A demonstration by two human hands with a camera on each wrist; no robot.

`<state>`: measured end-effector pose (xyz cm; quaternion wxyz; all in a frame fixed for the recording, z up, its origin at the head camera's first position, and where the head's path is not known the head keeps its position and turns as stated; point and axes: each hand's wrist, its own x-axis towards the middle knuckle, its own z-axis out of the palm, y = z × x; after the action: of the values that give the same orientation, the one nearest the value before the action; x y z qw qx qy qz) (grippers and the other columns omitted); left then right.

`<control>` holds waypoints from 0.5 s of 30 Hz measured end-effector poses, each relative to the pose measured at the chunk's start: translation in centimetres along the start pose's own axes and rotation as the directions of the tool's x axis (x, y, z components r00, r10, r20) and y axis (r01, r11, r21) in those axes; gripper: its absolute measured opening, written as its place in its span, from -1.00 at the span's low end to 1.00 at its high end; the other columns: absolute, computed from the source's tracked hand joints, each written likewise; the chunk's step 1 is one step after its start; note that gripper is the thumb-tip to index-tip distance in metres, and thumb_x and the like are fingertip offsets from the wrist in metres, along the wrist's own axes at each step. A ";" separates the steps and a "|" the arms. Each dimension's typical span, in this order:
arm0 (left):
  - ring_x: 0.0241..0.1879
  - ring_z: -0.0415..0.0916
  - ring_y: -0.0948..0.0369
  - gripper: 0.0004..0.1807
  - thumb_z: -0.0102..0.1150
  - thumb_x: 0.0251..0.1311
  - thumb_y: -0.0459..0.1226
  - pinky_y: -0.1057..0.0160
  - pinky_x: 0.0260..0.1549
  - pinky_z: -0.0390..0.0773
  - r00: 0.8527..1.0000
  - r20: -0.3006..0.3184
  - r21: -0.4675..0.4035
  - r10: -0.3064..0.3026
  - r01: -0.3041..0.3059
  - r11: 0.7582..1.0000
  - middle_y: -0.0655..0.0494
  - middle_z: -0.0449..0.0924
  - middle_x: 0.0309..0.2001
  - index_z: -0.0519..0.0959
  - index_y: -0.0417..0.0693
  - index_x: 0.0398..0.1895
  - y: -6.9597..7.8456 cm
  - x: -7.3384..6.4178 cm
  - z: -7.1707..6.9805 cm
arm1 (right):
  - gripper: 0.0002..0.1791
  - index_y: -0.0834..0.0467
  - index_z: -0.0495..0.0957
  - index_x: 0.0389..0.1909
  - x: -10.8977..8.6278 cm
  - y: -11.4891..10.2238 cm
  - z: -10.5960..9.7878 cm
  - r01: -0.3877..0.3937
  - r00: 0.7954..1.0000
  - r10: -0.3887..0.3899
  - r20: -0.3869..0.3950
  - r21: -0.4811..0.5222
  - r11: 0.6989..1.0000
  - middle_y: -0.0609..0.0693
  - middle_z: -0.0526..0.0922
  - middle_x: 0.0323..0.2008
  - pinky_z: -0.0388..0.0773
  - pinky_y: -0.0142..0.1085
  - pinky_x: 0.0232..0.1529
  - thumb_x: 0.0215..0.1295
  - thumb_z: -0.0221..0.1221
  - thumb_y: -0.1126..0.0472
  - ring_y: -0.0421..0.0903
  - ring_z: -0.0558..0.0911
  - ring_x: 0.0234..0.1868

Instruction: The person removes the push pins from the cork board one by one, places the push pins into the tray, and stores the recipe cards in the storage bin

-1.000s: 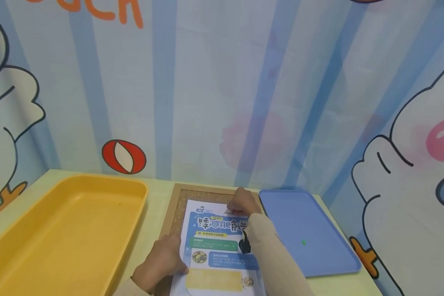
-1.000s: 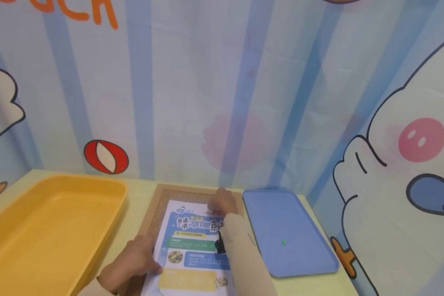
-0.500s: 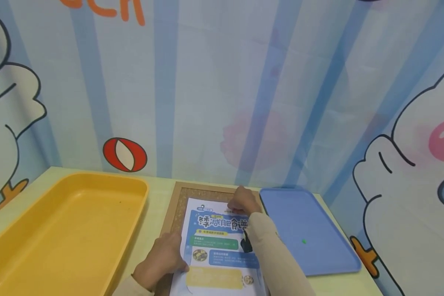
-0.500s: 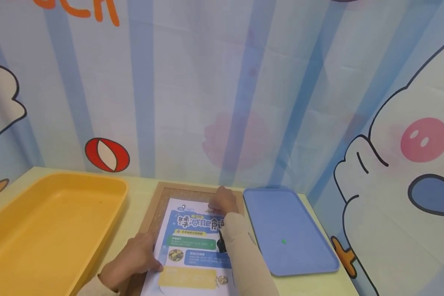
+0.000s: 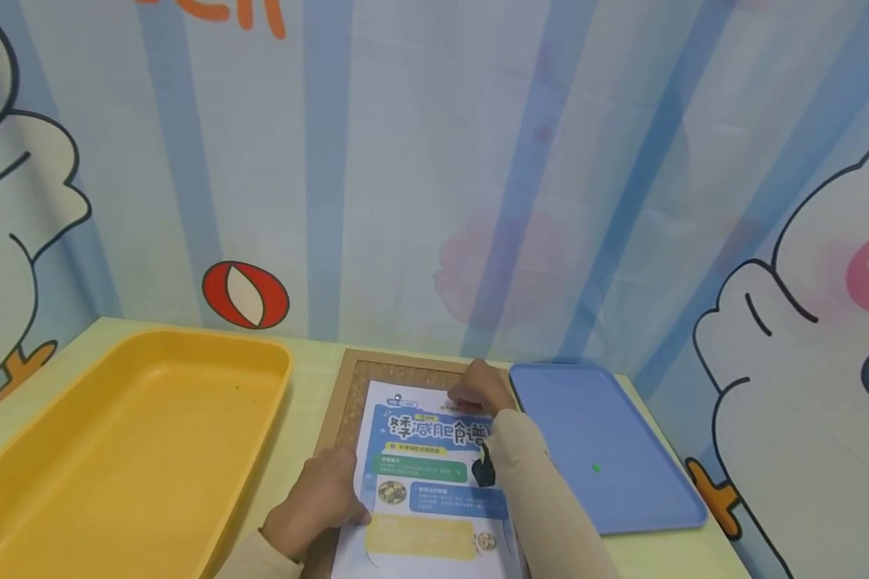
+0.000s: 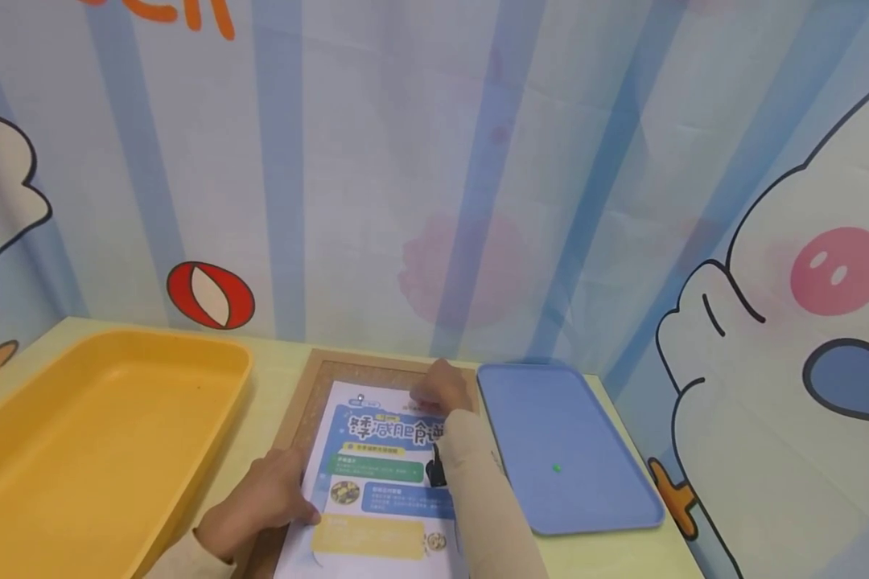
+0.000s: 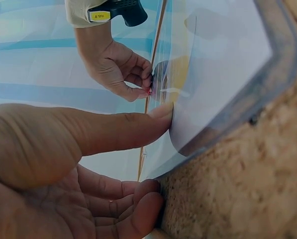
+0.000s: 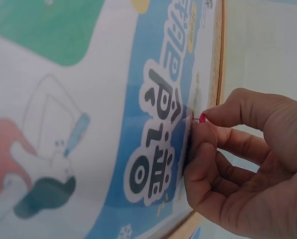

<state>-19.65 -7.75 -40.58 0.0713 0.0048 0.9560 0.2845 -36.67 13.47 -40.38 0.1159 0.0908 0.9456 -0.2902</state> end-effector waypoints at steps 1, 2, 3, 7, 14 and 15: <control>-0.32 0.46 0.04 -0.28 0.69 -0.47 -0.37 0.01 -0.26 0.57 1.000 0.000 -0.001 -0.001 0.001 1.000 0.00 0.56 -0.37 0.61 -0.29 -0.05 0.0 0.0 0.0 | -0.76 0.17 0.56 -0.70 0.0 0.0 -0.1 -0.006 1.000 0.006 0.002 0.006 1.000 -0.04 0.45 -0.73 0.28 -0.37 -0.64 0.12 0.29 0.30 -0.19 0.39 -0.69; -0.32 0.46 0.04 -0.29 0.69 -0.47 -0.37 0.01 -0.26 0.57 1.000 0.001 -0.001 -0.001 0.001 1.000 0.00 0.56 -0.38 0.61 -0.29 -0.06 0.0 0.0 0.0 | -0.77 0.17 0.56 -0.69 -0.1 0.0 -0.1 -0.012 1.000 0.012 0.003 0.013 1.000 -0.04 0.45 -0.72 0.28 -0.37 -0.63 0.12 0.29 0.30 -0.19 0.40 -0.69; -0.32 0.46 0.04 -0.29 0.69 -0.47 -0.37 0.01 -0.27 0.57 1.000 0.002 -0.002 -0.002 0.002 1.000 -0.01 0.56 -0.38 0.61 -0.30 -0.07 0.0 0.0 0.0 | -0.78 0.18 0.57 -0.68 -0.1 0.0 -0.2 -0.019 1.000 0.019 0.003 0.022 1.000 -0.04 0.46 -0.71 0.29 -0.37 -0.63 0.12 0.29 0.30 -0.19 0.40 -0.69; -0.34 0.47 0.05 -0.30 0.69 -0.47 -0.37 0.02 -0.28 0.58 1.000 0.008 -0.004 -0.005 0.005 1.000 -0.01 0.56 -0.38 0.61 -0.31 -0.07 0.0 0.0 0.0 | -0.80 0.19 0.58 -0.65 -0.3 -0.1 -0.3 -0.047 0.999 0.047 0.004 0.056 0.997 -0.03 0.48 -0.70 0.31 -0.37 -0.61 0.12 0.28 0.31 -0.17 0.42 -0.67; -0.32 0.45 0.04 -0.29 0.70 -0.48 -0.37 0.00 -0.26 0.56 1.000 -0.011 -0.001 0.008 -0.008 1.000 -0.01 0.56 -0.37 0.61 -0.31 -0.07 0.0 -0.1 -0.1 | -0.62 0.11 0.36 -0.80 0.0 -0.2 0.0 0.022 1.000 -0.022 0.019 -0.034 0.999 -0.07 0.36 -0.76 0.24 -0.36 -0.65 0.08 0.26 0.38 -0.18 0.33 -0.71; -0.32 0.45 0.04 -0.28 0.70 -0.48 -0.37 0.00 -0.25 0.56 1.000 -0.012 -0.002 0.011 -0.011 1.000 -0.01 0.56 -0.37 0.61 -0.30 -0.06 0.0 -0.2 -0.1 | -0.61 0.10 0.34 -0.81 0.0 -0.3 0.0 0.036 0.999 -0.034 0.021 -0.072 0.997 -0.07 0.34 -0.76 0.23 -0.35 -0.65 0.07 0.26 0.39 -0.18 0.32 -0.70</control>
<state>-19.51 -7.77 -40.48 0.0639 0.0082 0.9561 0.2857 -36.78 13.23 -40.24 0.1235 0.0671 0.9557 -0.2584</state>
